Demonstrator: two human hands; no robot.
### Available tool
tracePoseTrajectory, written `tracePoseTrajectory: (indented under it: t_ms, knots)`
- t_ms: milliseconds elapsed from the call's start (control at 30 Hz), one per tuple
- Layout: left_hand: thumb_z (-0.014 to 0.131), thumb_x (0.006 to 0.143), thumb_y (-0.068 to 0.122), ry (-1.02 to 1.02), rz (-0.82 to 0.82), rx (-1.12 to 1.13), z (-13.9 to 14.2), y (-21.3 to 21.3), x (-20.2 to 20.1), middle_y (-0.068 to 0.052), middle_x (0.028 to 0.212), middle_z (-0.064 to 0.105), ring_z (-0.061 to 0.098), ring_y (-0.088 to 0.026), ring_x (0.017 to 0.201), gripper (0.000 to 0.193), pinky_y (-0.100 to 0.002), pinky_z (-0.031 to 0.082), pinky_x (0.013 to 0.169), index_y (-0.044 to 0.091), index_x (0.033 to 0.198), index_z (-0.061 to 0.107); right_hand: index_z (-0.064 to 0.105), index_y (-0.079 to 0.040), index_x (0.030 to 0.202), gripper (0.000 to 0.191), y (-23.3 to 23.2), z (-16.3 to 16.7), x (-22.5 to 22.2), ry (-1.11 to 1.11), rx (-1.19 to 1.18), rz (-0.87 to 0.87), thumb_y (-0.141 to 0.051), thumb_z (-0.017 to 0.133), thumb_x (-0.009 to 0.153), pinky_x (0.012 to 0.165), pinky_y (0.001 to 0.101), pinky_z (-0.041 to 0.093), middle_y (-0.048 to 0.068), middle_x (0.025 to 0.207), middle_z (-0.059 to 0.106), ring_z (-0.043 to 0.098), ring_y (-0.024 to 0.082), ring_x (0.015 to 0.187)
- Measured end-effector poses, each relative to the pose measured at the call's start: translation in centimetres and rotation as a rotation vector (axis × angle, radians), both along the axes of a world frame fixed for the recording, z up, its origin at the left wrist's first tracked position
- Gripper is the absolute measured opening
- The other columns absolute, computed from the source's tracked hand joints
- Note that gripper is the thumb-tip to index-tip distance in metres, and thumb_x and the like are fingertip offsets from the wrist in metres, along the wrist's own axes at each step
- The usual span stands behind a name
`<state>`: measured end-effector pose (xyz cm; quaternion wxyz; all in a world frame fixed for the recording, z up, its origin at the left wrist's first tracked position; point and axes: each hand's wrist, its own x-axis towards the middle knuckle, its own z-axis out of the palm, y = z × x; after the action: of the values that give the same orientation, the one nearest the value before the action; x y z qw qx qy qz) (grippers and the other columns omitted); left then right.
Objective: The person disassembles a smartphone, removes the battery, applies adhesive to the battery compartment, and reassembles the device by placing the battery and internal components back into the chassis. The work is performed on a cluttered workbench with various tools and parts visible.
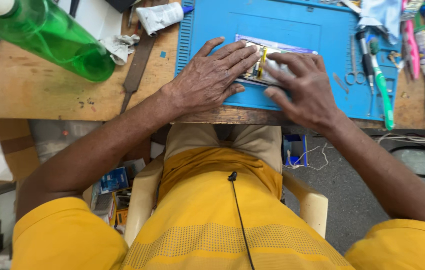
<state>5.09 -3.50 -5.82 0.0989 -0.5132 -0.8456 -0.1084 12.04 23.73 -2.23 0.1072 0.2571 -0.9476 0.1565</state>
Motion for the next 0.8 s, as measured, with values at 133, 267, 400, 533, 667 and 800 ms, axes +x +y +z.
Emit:
tracePoseTrajectory:
  t_ms: [133, 267, 400, 533, 667, 800]
  knots:
    - [0.055, 0.107, 0.049, -0.010, -0.004, 0.040, 0.0, 1.1, -0.5, -0.015, 0.153, 0.047, 0.040, -0.028, 0.144, 0.067, -0.051, 0.025, 0.122, 0.006, 0.157, 0.041, 0.066, -0.007, 0.131, 0.038, 3.0, 2.0, -0.7, -0.063, -0.499, -0.179, -0.031, 0.058, 0.102, 0.112, 0.0406, 0.054, 0.009, 0.134, 0.064, 0.064, 0.025, 0.125]
    - [0.063, 0.104, 0.051, -0.108, -0.035, 0.173, 0.0, 3.3, -1.6, -0.014, 0.153, 0.048, 0.042, -0.031, 0.143, 0.074, -0.049, 0.031, 0.119, 0.004, 0.157, 0.043, 0.067, -0.006, 0.142, 0.040, 4.1, 0.6, -1.0, -0.069, -0.201, -0.102, -0.020, 0.070, 0.106, 0.114, 0.0433, 0.054, 0.017, 0.142, 0.066, 0.063, 0.029, 0.132]
    - [0.070, 0.097, 0.058, -0.126, -0.069, 0.163, 0.1, 5.2, -2.3, -0.015, 0.144, 0.051, 0.044, -0.031, 0.135, 0.082, -0.050, 0.034, 0.109, 0.000, 0.150, 0.047, 0.059, -0.003, 0.149, 0.055, 3.8, -0.8, -0.5, -0.013, -0.055, -0.038, -0.022, 0.077, 0.100, 0.113, 0.0478, 0.047, 0.021, 0.140, 0.065, 0.061, 0.036, 0.130]
    - [0.070, 0.095, 0.059, -0.040, -0.076, 0.135, 0.2, 5.6, -2.3, -0.011, 0.138, 0.055, 0.047, -0.027, 0.131, 0.078, -0.048, 0.036, 0.105, 0.000, 0.144, 0.055, 0.057, -0.004, 0.151, 0.058, 3.4, -0.9, 0.1, -0.004, -0.026, -0.043, -0.028, 0.075, 0.102, 0.115, 0.0480, 0.044, 0.019, 0.143, 0.064, 0.060, 0.035, 0.135]
    - [0.068, 0.096, 0.062, 0.107, -0.081, 0.104, 0.2, 5.2, -2.1, -0.011, 0.136, 0.056, 0.047, -0.026, 0.130, 0.078, -0.045, 0.037, 0.108, 0.000, 0.141, 0.060, 0.055, -0.005, 0.153, 0.063, 3.6, -1.3, 0.4, 0.092, 0.139, -0.003, -0.047, 0.065, 0.106, 0.118, 0.0468, 0.043, 0.018, 0.143, 0.064, 0.058, 0.032, 0.138]
    - [0.067, 0.097, 0.063, 0.164, -0.089, 0.088, 0.4, 5.1, -2.0, -0.010, 0.134, 0.057, 0.048, -0.025, 0.126, 0.077, -0.042, 0.038, 0.107, -0.001, 0.140, 0.061, 0.050, -0.004, 0.156, 0.077, 4.3, -2.3, 0.7, 0.120, 0.245, 0.048, -0.062, 0.051, 0.106, 0.121, 0.0449, 0.038, 0.019, 0.148, 0.062, 0.056, 0.031, 0.141]
